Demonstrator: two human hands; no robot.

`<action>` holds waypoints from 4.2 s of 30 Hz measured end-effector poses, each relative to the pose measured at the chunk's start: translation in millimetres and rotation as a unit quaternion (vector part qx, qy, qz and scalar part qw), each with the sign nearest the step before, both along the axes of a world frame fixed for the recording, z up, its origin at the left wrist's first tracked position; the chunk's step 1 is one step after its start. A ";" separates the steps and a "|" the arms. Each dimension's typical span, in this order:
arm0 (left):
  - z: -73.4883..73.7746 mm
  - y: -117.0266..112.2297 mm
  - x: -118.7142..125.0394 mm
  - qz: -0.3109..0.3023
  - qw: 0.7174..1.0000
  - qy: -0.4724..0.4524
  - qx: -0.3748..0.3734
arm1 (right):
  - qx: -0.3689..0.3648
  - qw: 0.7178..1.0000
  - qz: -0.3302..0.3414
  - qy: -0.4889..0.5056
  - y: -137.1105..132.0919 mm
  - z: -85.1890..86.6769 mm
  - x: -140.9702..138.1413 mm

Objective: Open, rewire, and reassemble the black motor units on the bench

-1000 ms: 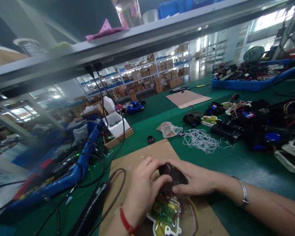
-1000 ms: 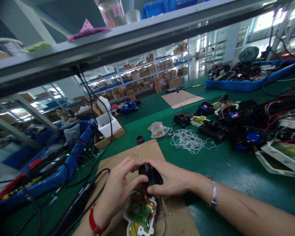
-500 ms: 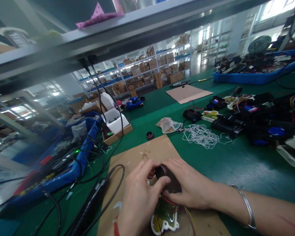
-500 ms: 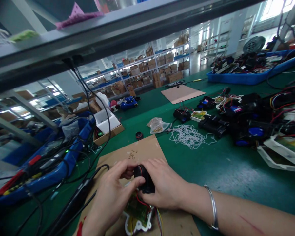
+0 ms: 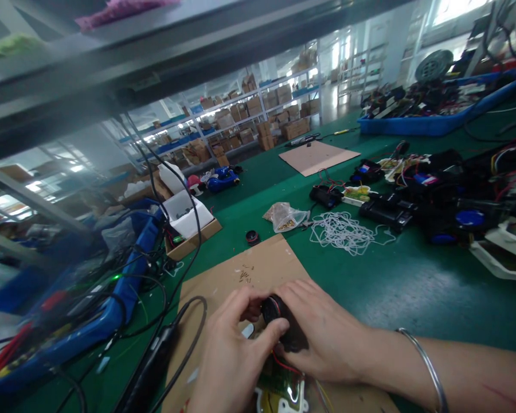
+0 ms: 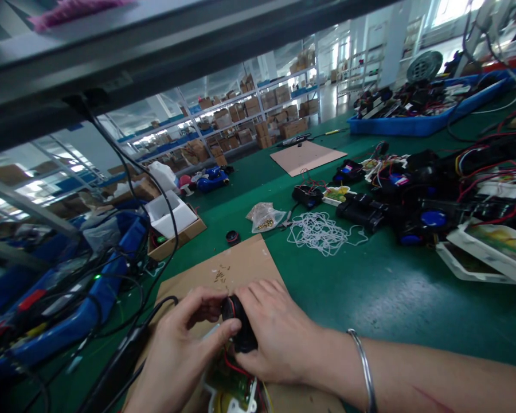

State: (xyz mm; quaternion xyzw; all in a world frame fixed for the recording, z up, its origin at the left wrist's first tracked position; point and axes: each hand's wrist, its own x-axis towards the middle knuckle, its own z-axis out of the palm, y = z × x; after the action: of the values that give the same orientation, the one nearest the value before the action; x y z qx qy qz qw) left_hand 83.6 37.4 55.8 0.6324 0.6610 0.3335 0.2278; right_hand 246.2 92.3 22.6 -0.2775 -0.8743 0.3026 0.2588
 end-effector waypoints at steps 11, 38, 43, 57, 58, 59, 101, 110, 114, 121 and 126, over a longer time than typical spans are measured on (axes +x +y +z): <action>-1.9 3.0 -0.7 0.006 0.995 -0.087 -0.054 | 0.023 0.999 -0.029 -0.008 -9.7 -5.1 -1.3; 2.6 -3.0 -2.9 -0.109 0.990 0.043 0.081 | 0.001 1.000 0.008 0.009 1.7 2.0 0.7; 2.0 -5.8 -5.8 -0.136 0.978 0.112 0.113 | 0.001 1.000 0.011 0.022 0.8 0.4 1.2; 4.4 -4.1 -5.6 -0.147 0.986 0.038 0.070 | -0.008 1.000 0.017 0.008 3.4 5.5 2.1; 4.2 -4.3 -6.8 -0.162 0.981 0.068 0.084 | -0.007 1.000 0.016 0.007 3.3 4.8 2.2; 3.8 -4.2 -8.3 -0.175 0.975 0.094 0.097 | -0.008 1.000 0.016 0.005 3.3 4.1 2.4; 4.8 -2.8 -8.4 -0.101 0.989 0.075 0.083 | 0.008 1.000 0.016 0.004 4.5 3.5 3.4; 3.2 -1.3 -13.6 -0.199 0.941 0.220 0.162 | 0.003 1.000 0.025 0.009 3.9 3.0 3.7; 7.3 -4.8 -11.0 -0.158 0.955 0.218 0.122 | 0.011 1.000 0.026 0.000 3.0 2.2 3.1; 4.0 -5.0 -10.9 -0.185 0.951 0.204 0.138 | 0.003 1.000 0.026 0.016 3.4 1.8 3.8; 3.9 -3.9 -12.9 -0.178 0.955 0.198 0.131 | 0.002 0.999 0.031 0.020 4.3 1.9 3.2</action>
State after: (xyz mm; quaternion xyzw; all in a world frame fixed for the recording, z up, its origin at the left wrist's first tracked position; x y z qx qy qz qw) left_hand 70.7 33.5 59.7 0.8177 0.5199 0.2390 0.0630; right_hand 249.4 96.7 24.5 -0.2438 -0.8779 0.3140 0.2669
